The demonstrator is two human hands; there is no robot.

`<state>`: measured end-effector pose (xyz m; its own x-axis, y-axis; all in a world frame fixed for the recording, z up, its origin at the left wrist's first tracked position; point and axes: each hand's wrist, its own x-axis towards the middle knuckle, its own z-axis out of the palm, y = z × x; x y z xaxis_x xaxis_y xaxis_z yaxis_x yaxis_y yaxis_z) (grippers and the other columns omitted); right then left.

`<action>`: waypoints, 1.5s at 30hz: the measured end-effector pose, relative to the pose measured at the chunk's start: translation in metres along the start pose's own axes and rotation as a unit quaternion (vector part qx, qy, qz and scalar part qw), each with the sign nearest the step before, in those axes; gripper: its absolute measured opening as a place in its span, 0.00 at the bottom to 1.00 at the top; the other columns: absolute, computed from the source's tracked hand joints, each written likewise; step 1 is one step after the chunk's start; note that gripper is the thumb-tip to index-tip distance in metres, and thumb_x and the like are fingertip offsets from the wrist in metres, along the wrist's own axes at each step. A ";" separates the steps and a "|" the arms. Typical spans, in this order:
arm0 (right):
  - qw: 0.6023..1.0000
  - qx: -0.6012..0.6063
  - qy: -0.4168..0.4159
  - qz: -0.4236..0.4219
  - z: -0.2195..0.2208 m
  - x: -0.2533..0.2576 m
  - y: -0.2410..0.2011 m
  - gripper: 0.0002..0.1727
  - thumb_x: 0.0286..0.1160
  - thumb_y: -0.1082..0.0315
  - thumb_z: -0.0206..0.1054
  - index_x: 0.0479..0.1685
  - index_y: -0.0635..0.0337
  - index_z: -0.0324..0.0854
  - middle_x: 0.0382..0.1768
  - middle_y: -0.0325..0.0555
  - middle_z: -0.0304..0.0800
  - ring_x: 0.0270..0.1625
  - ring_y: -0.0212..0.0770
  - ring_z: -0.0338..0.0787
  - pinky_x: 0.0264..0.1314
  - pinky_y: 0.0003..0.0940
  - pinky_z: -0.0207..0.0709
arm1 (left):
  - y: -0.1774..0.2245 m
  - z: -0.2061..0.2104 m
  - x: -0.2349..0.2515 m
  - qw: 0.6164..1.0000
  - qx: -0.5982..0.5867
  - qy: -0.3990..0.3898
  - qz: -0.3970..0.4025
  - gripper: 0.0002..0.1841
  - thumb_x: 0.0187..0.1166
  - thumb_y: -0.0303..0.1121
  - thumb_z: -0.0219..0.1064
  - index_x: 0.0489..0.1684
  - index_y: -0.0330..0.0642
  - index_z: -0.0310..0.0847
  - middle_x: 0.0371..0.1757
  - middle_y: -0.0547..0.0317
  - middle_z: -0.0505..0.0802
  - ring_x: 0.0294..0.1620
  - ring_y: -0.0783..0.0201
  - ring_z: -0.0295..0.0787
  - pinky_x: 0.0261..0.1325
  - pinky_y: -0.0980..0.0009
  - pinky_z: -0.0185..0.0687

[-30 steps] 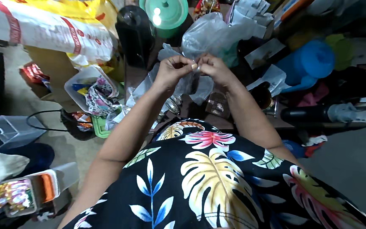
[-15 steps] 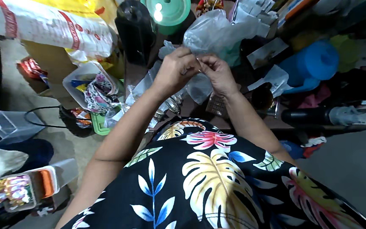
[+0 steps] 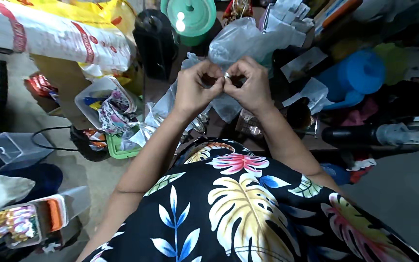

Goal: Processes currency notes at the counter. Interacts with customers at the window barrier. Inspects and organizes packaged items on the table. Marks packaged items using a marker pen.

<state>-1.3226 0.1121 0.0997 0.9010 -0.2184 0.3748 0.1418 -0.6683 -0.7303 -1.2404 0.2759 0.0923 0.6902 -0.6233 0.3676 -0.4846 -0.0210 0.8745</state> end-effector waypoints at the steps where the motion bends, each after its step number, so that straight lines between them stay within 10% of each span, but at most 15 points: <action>1: 1.000 -0.005 -0.005 0.002 0.000 0.001 -0.001 0.08 0.65 0.68 0.75 0.36 0.65 0.88 0.36 0.49 0.86 0.39 0.34 0.87 0.44 0.26 0.82 | -0.001 -0.001 0.000 0.999 -0.017 -0.005 -0.026 0.06 0.73 0.29 0.73 0.41 0.36 0.88 0.38 0.60 0.94 0.36 0.75 0.91 0.47 0.74 0.89; 8: 0.997 0.010 -0.068 -0.026 -0.007 0.002 -0.003 0.07 0.68 0.72 0.73 0.40 0.66 0.91 0.40 0.51 0.91 0.40 0.32 0.90 0.48 0.24 0.85 | -0.006 -0.014 0.000 0.990 -0.060 -0.049 -0.120 0.09 0.69 0.31 0.78 0.41 0.39 0.87 0.40 0.65 0.92 0.34 0.78 0.86 0.40 0.79 0.83; 11: 0.995 0.023 -0.080 -0.052 -0.010 0.002 -0.002 0.07 0.69 0.72 0.73 0.40 0.67 0.91 0.40 0.51 0.92 0.40 0.32 0.92 0.49 0.25 0.88 | -0.011 -0.013 -0.003 0.993 -0.072 -0.041 -0.080 0.14 0.71 0.29 0.76 0.52 0.36 0.87 0.52 0.59 0.93 0.48 0.73 0.88 0.53 0.73 0.83; 16: 0.992 0.073 -0.072 -0.073 -0.012 0.003 -0.005 0.07 0.71 0.74 0.72 0.43 0.68 0.92 0.40 0.50 0.95 0.41 0.30 0.94 0.51 0.24 0.89 | -0.013 -0.005 -0.008 0.998 -0.059 0.029 0.008 0.07 0.73 0.26 0.74 0.45 0.35 0.91 0.45 0.59 0.97 0.49 0.73 0.92 0.61 0.71 0.85; 20: 0.978 0.186 -0.087 0.045 -0.014 0.004 -0.013 0.12 0.79 0.76 0.67 0.57 0.74 0.81 0.41 0.48 0.96 0.42 0.35 0.98 0.52 0.32 0.94 | -0.016 -0.001 -0.011 0.994 -0.049 0.082 0.049 0.06 0.72 0.24 0.74 0.42 0.32 0.90 0.42 0.55 0.95 0.44 0.71 0.91 0.56 0.70 0.86; 24: 0.965 0.212 -0.110 0.105 -0.018 0.012 -0.014 0.09 0.73 0.76 0.74 0.48 0.70 0.86 0.39 0.44 0.96 0.40 0.34 0.97 0.50 0.32 0.94 | -0.019 0.001 -0.013 0.993 -0.036 0.079 0.078 0.05 0.74 0.25 0.73 0.41 0.32 0.90 0.41 0.54 0.94 0.44 0.70 0.89 0.54 0.71 0.84; 32: 0.978 0.106 -0.175 0.035 -0.032 0.017 -0.019 0.06 0.76 0.71 0.73 0.46 0.62 0.93 0.39 0.39 0.97 0.40 0.23 0.94 0.50 0.21 0.88 | -0.020 -0.001 -0.015 0.990 -0.082 0.065 0.093 0.05 0.74 0.23 0.72 0.42 0.32 0.90 0.40 0.56 0.93 0.43 0.71 0.88 0.53 0.71 0.84; 39: 0.985 -0.101 -0.109 -0.086 -0.021 0.014 -0.027 0.07 0.70 0.66 0.69 0.35 0.60 0.89 0.35 0.47 0.91 0.34 0.42 0.90 0.35 0.45 0.80 | -0.021 0.007 -0.016 0.975 -0.181 0.050 0.116 0.06 0.77 0.22 0.68 0.46 0.30 0.87 0.60 0.48 0.89 0.65 0.62 0.86 0.69 0.64 0.84; 45: 0.980 -0.110 -0.009 -0.163 0.010 0.008 -0.030 0.05 0.64 0.68 0.74 0.32 0.60 0.91 0.34 0.48 0.93 0.34 0.44 0.92 0.31 0.45 0.81 | -0.025 0.005 -0.024 0.959 -0.269 0.021 0.084 0.09 0.79 0.33 0.65 0.53 0.59 0.82 0.53 0.78 0.90 0.54 0.76 0.87 0.57 0.72 0.84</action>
<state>-1.3160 0.1376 0.1194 0.8302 0.0441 0.5558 0.3339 -0.8376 -0.4324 -1.2479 0.2876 0.0598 0.6539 -0.5502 0.5193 -0.2501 0.4906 0.8347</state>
